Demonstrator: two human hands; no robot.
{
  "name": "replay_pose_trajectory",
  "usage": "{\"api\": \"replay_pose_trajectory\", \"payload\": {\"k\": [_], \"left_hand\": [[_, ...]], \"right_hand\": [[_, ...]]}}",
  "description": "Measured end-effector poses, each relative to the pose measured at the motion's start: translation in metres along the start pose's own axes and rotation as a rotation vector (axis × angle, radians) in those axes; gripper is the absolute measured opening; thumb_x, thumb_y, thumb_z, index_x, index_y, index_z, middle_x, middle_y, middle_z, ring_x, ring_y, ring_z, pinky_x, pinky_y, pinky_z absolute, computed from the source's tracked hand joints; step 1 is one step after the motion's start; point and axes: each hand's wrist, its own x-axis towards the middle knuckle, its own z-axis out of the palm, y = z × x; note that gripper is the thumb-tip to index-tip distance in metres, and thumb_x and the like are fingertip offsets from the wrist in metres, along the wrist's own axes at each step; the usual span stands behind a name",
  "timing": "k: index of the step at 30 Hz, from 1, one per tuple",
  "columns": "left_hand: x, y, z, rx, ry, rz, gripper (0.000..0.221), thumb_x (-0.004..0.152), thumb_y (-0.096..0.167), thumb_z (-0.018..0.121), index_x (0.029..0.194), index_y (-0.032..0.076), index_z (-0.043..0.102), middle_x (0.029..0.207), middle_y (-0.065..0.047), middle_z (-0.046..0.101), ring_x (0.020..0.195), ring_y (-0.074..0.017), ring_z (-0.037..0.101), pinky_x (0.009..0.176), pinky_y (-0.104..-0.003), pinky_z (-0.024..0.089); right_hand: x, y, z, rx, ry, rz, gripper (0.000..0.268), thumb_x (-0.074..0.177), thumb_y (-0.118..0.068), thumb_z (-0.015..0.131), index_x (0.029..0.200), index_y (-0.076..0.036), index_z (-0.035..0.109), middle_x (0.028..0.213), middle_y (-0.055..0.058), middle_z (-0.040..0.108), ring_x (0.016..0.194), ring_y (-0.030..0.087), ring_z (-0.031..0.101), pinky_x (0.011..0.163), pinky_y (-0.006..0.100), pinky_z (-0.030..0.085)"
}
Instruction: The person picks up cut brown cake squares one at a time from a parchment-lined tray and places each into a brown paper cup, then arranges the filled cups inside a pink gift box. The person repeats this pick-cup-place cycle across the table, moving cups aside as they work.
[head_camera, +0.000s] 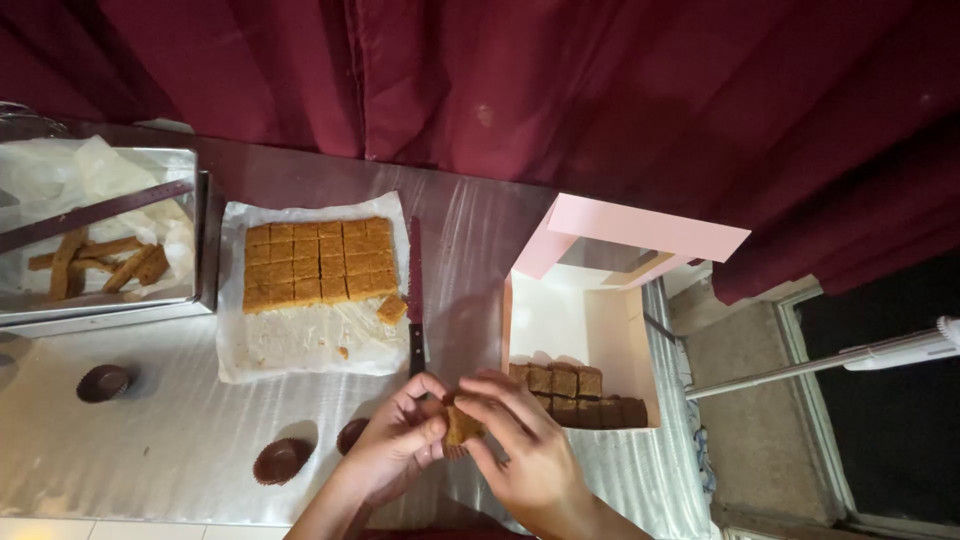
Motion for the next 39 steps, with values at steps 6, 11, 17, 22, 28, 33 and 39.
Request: {"api": "replay_pose_trajectory", "payload": {"k": [6, 11, 17, 22, 28, 33, 39], "left_hand": [[0.013, 0.029, 0.062, -0.028, 0.048, 0.005, 0.046, 0.094, 0.019, 0.070, 0.132, 0.010, 0.045, 0.118, -0.020, 0.069, 0.105, -0.0303, 0.073, 0.089, -0.044, 0.062], [0.010, 0.010, 0.064, -0.215, 0.082, 0.015, 0.052, 0.095, 0.023, 0.069, 0.138, 0.014, 0.043, 0.125, -0.018, 0.064, 0.106, -0.0321, 0.071, 0.091, -0.047, 0.060], [0.010, -0.001, 0.061, -0.196, 0.073, -0.003, 0.054, 0.094, 0.023, 0.071, 0.139, 0.016, 0.042, 0.128, -0.013, 0.061, 0.112, -0.0327, 0.067, 0.099, -0.049, 0.055], [0.009, -0.006, 0.053, -0.202, 0.052, -0.050, 0.054, 0.095, 0.022, 0.072, 0.138, 0.016, 0.042, 0.125, -0.013, 0.061, 0.114, -0.0306, 0.066, 0.101, -0.047, 0.054], [0.010, -0.010, 0.047, -0.195, 0.081, -0.077, 0.052, 0.095, 0.018, 0.072, 0.137, 0.016, 0.043, 0.129, -0.013, 0.061, 0.118, -0.0289, 0.064, 0.096, -0.043, 0.053], [0.013, -0.031, 0.024, -0.136, 0.078, -0.196, 0.050, 0.099, 0.020, 0.065, 0.142, 0.020, 0.039, 0.131, -0.017, 0.062, 0.121, -0.0316, 0.062, 0.100, -0.049, 0.050], [0.031, -0.011, 0.055, 0.279, 0.302, -0.306, 0.060, 0.097, 0.047, 0.043, 0.148, 0.018, 0.037, 0.147, -0.015, 0.065, 0.129, -0.0322, 0.065, 0.113, -0.046, 0.049]], "right_hand": [[-0.001, 0.006, -0.010, 0.242, -0.054, 0.026, 0.103, 0.064, -0.026, 0.097, 0.149, 0.000, 0.045, 0.151, 0.020, 0.048, 0.138, 0.036, 0.052, 0.108, 0.047, 0.048], [-0.015, 0.018, 0.009, 0.362, -0.039, 0.157, 0.115, 0.065, -0.015, 0.097, 0.155, -0.002, 0.027, 0.145, 0.020, 0.057, 0.132, 0.031, 0.060, 0.107, 0.042, 0.050], [-0.025, 0.024, 0.029, 0.522, 0.085, 0.278, 0.102, 0.074, -0.003, 0.089, 0.157, -0.004, 0.031, 0.126, 0.014, 0.071, 0.118, 0.023, 0.070, 0.102, 0.036, 0.055], [-0.030, 0.025, 0.029, 0.483, 0.104, 0.280, 0.096, 0.073, -0.004, 0.092, 0.153, -0.004, 0.039, 0.119, 0.011, 0.073, 0.114, 0.022, 0.071, 0.099, 0.035, 0.055], [-0.031, 0.025, 0.016, 0.250, 0.122, 0.087, 0.089, 0.076, -0.011, 0.095, 0.150, -0.006, 0.046, 0.121, 0.008, 0.074, 0.121, 0.025, 0.072, 0.102, 0.039, 0.057], [-0.027, 0.022, -0.004, 0.100, -0.003, 0.151, 0.083, 0.073, -0.010, 0.092, 0.146, -0.007, 0.052, 0.119, 0.005, 0.077, 0.119, 0.027, 0.067, 0.099, 0.042, 0.057], [-0.014, 0.113, -0.052, -0.042, -0.101, 0.428, 0.075, 0.077, -0.012, 0.084, 0.140, -0.030, 0.048, 0.119, 0.000, 0.077, 0.117, 0.030, 0.071, 0.096, 0.042, 0.058]]}}
